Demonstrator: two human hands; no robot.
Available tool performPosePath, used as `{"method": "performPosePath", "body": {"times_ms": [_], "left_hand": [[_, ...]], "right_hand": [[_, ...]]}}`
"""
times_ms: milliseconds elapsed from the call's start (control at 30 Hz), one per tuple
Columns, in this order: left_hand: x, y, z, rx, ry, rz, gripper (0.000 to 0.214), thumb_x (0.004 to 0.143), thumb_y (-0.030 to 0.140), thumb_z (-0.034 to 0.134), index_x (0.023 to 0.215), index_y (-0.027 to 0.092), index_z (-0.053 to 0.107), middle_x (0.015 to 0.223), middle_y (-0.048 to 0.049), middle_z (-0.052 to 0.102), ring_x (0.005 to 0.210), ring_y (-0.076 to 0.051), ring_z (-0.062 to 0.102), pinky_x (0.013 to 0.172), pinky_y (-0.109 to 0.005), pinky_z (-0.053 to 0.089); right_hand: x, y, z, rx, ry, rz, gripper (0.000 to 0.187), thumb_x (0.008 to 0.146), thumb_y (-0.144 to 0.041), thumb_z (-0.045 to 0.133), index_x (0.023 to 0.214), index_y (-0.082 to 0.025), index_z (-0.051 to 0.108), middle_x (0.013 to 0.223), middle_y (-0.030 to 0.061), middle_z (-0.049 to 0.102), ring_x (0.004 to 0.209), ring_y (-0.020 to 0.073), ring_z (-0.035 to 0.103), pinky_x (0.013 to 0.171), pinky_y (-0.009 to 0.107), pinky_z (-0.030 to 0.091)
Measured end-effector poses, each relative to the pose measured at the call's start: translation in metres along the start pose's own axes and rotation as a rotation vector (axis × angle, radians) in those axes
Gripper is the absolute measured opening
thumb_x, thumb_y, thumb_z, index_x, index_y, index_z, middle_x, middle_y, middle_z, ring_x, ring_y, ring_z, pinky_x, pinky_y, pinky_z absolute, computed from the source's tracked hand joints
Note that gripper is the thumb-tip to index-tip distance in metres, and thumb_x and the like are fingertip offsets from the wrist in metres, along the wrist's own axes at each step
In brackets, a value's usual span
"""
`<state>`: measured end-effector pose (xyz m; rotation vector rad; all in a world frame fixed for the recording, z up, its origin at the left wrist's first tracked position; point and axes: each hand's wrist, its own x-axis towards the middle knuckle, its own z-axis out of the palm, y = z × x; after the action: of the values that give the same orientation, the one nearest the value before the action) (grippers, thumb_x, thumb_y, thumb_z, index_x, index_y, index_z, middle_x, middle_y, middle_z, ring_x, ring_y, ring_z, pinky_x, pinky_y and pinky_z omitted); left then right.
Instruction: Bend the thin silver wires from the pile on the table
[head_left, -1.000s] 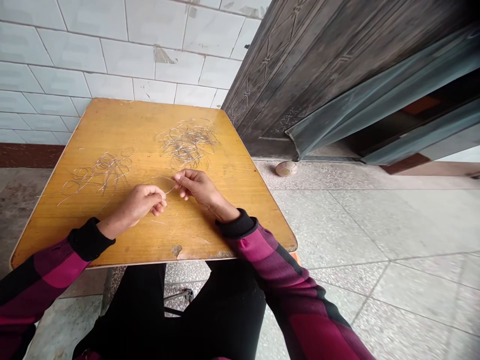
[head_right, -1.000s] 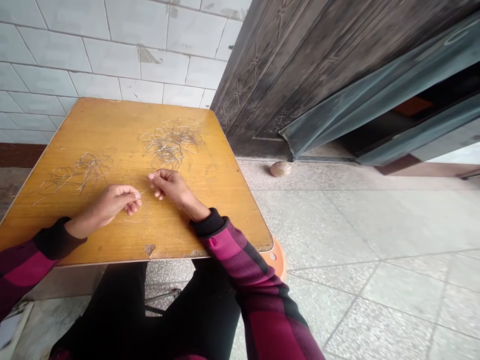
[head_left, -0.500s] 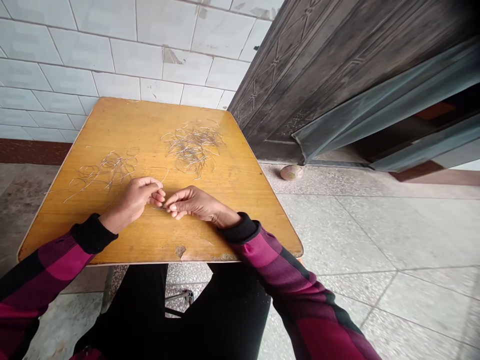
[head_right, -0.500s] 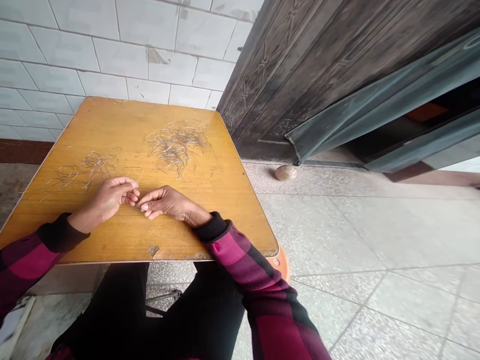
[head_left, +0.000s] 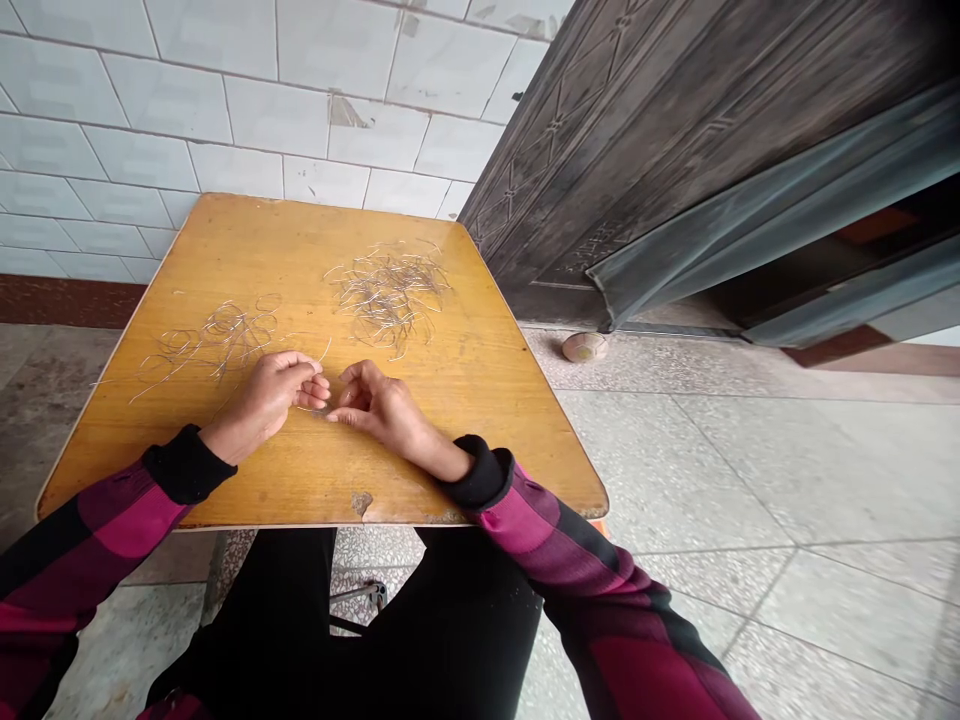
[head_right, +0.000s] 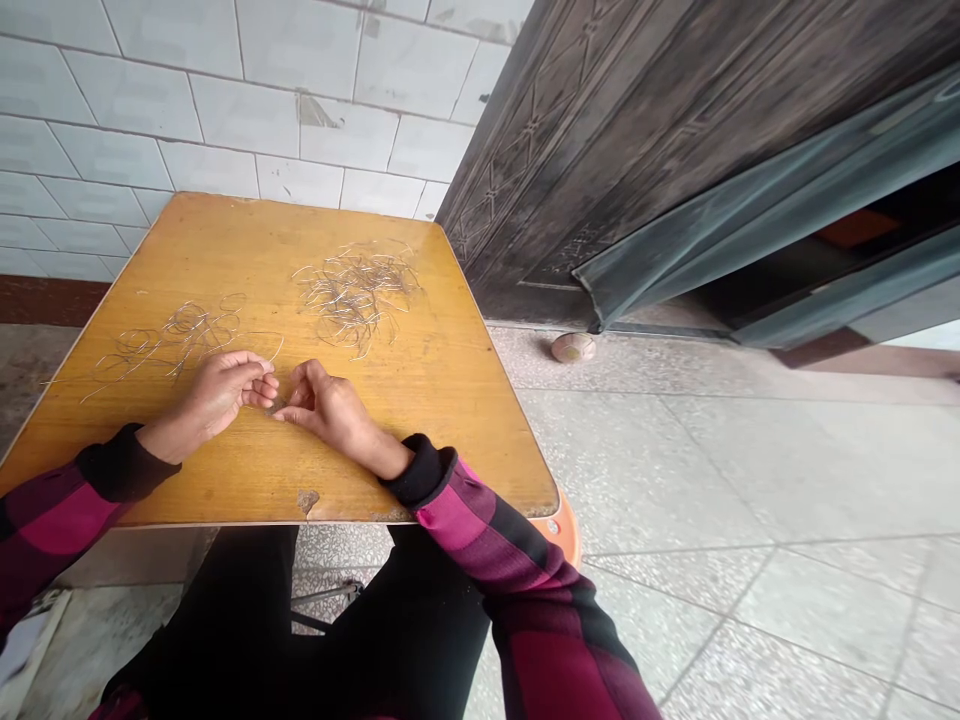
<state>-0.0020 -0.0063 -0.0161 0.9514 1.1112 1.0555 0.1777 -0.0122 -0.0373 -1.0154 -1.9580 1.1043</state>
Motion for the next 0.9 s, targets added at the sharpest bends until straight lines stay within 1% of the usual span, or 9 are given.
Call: {"method": "performPosePath", "body": {"times_ms": [100, 167, 233, 300, 467, 600, 667, 767, 900], "left_hand": [[0.0, 0.002, 0.0, 0.007, 0.025, -0.004, 0.01, 0.076, 0.014, 0.061, 0.067, 0.012, 0.058, 0.06, -0.0021, 0.063, 0.052, -0.011, 0.06, 0.053, -0.024, 0.049], [0.0, 0.003, 0.001, 0.01, 0.034, -0.005, 0.01, 0.076, 0.013, 0.06, 0.067, 0.012, 0.059, 0.06, -0.0022, 0.063, 0.053, -0.011, 0.061, 0.054, -0.024, 0.05], [0.0, 0.002, 0.002, 0.016, 0.038, -0.004, 0.01, 0.076, 0.012, 0.06, 0.066, 0.012, 0.059, 0.06, -0.0021, 0.063, 0.054, -0.011, 0.061, 0.055, -0.023, 0.05], [0.0, 0.001, 0.003, 0.026, 0.038, -0.004, 0.01, 0.076, 0.013, 0.061, 0.066, 0.012, 0.059, 0.06, -0.0017, 0.063, 0.055, -0.011, 0.061, 0.056, -0.023, 0.051], [-0.001, 0.0, 0.006, 0.054, 0.019, -0.026, 0.01, 0.077, 0.013, 0.061, 0.067, 0.012, 0.059, 0.059, -0.0022, 0.063, 0.055, -0.012, 0.062, 0.055, -0.023, 0.051], [-0.002, 0.0, 0.008, 0.1, -0.003, -0.056, 0.015, 0.078, 0.008, 0.055, 0.063, 0.012, 0.059, 0.057, -0.0026, 0.063, 0.052, -0.011, 0.06, 0.054, -0.023, 0.05], [-0.004, 0.002, 0.009, 0.126, -0.034, -0.089, 0.016, 0.077, 0.007, 0.055, 0.063, 0.012, 0.059, 0.057, -0.0028, 0.063, 0.051, -0.012, 0.06, 0.052, -0.023, 0.049], [-0.005, 0.004, 0.008, 0.165, -0.086, -0.127, 0.018, 0.077, 0.005, 0.054, 0.062, 0.012, 0.06, 0.058, -0.003, 0.063, 0.05, -0.011, 0.06, 0.051, -0.022, 0.048], [-0.003, 0.005, 0.004, 0.212, -0.132, -0.123, 0.019, 0.076, 0.004, 0.052, 0.061, 0.012, 0.06, 0.057, -0.003, 0.063, 0.048, -0.011, 0.06, 0.051, -0.023, 0.049]], "right_hand": [[-0.007, -0.005, -0.001, -0.44, 0.026, -0.207, 0.023, 0.092, -0.036, 0.06, 0.103, -0.016, 0.061, 0.078, 0.0023, 0.062, 0.063, 0.0104, 0.053, 0.058, 0.025, 0.041], [-0.013, -0.008, 0.0, -0.696, -0.017, -0.296, 0.025, 0.099, -0.034, 0.047, 0.098, -0.017, 0.065, 0.078, 0.0038, 0.061, 0.062, 0.011, 0.05, 0.055, 0.027, 0.036], [-0.017, -0.011, 0.002, -0.882, -0.056, -0.364, 0.029, 0.101, -0.026, 0.04, 0.1, -0.017, 0.067, 0.076, 0.0042, 0.06, 0.06, 0.0115, 0.048, 0.052, 0.028, 0.032], [-0.019, -0.012, 0.006, -0.986, -0.081, -0.418, 0.028, 0.101, -0.018, 0.038, 0.103, -0.017, 0.066, 0.075, 0.0043, 0.06, 0.061, 0.0122, 0.048, 0.05, 0.029, 0.029], [-0.02, -0.015, 0.015, -1.012, -0.111, -0.462, 0.027, 0.098, -0.011, 0.039, 0.093, -0.015, 0.065, 0.074, 0.0053, 0.06, 0.061, 0.0128, 0.049, 0.049, 0.031, 0.028], [-0.019, -0.017, 0.018, -1.047, -0.201, -0.545, 0.03, 0.097, -0.01, 0.038, 0.088, -0.016, 0.066, 0.076, 0.0058, 0.063, 0.063, 0.0131, 0.051, 0.048, 0.032, 0.026], [-0.019, -0.017, 0.016, -1.065, -0.229, -0.576, 0.031, 0.097, -0.01, 0.038, 0.09, -0.016, 0.067, 0.079, 0.006, 0.065, 0.065, 0.0134, 0.052, 0.048, 0.032, 0.025], [-0.018, -0.018, 0.011, -1.039, -0.218, -0.586, 0.031, 0.099, -0.011, 0.037, 0.1, -0.016, 0.068, 0.083, 0.0068, 0.067, 0.066, 0.0137, 0.053, 0.049, 0.032, 0.027], [-0.018, -0.021, 0.004, -1.021, -0.217, -0.591, 0.032, 0.1, -0.013, 0.037, 0.106, -0.017, 0.068, 0.084, 0.0065, 0.067, 0.067, 0.0137, 0.054, 0.051, 0.031, 0.032]]}}
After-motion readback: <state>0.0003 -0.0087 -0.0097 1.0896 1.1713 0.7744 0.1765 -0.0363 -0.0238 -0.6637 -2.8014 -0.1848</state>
